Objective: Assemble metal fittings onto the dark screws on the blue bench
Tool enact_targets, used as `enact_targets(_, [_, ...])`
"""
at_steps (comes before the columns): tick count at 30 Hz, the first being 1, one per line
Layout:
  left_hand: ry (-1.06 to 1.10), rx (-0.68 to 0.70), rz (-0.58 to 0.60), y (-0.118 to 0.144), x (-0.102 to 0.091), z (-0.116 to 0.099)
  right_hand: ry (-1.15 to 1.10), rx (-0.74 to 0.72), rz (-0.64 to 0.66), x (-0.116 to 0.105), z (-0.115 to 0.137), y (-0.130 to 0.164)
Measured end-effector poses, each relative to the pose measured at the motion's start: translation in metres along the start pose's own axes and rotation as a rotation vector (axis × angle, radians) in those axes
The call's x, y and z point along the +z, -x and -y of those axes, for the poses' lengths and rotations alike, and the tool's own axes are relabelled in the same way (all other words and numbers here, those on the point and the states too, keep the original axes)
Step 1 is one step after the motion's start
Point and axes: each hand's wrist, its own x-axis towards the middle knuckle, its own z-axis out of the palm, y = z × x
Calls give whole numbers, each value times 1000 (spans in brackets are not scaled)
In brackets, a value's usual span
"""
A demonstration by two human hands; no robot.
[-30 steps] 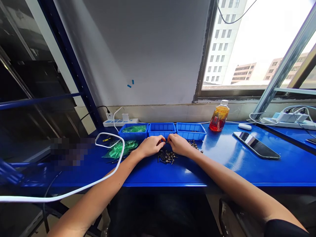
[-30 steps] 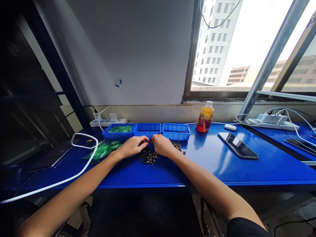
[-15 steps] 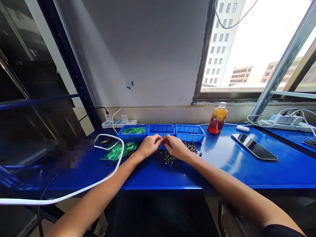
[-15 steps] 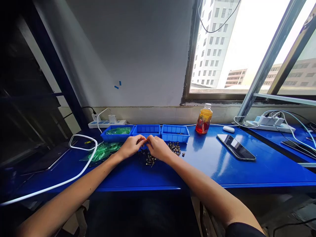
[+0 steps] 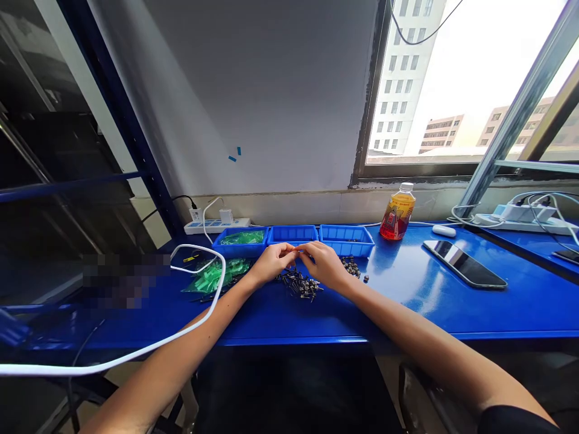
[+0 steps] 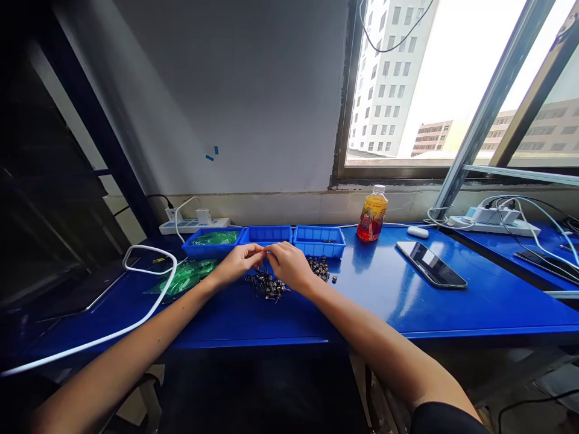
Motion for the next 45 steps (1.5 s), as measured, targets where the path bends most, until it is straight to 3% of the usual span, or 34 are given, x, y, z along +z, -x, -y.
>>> enact_targets(9, [83, -61, -13, 1, 0, -5, 45, 79, 22, -4, 5, 1])
enact_targets(25, [60, -30, -10, 1, 0, -3, 61, 117, 11, -6, 7, 0])
enact_targets(40, [-3, -24, -6, 0, 0, 0, -6, 108, 50, -8, 7, 0])
enact_targets(45, [-166, 41, -2, 2, -1, 0, -11, 117, 95, -10, 7, -1])
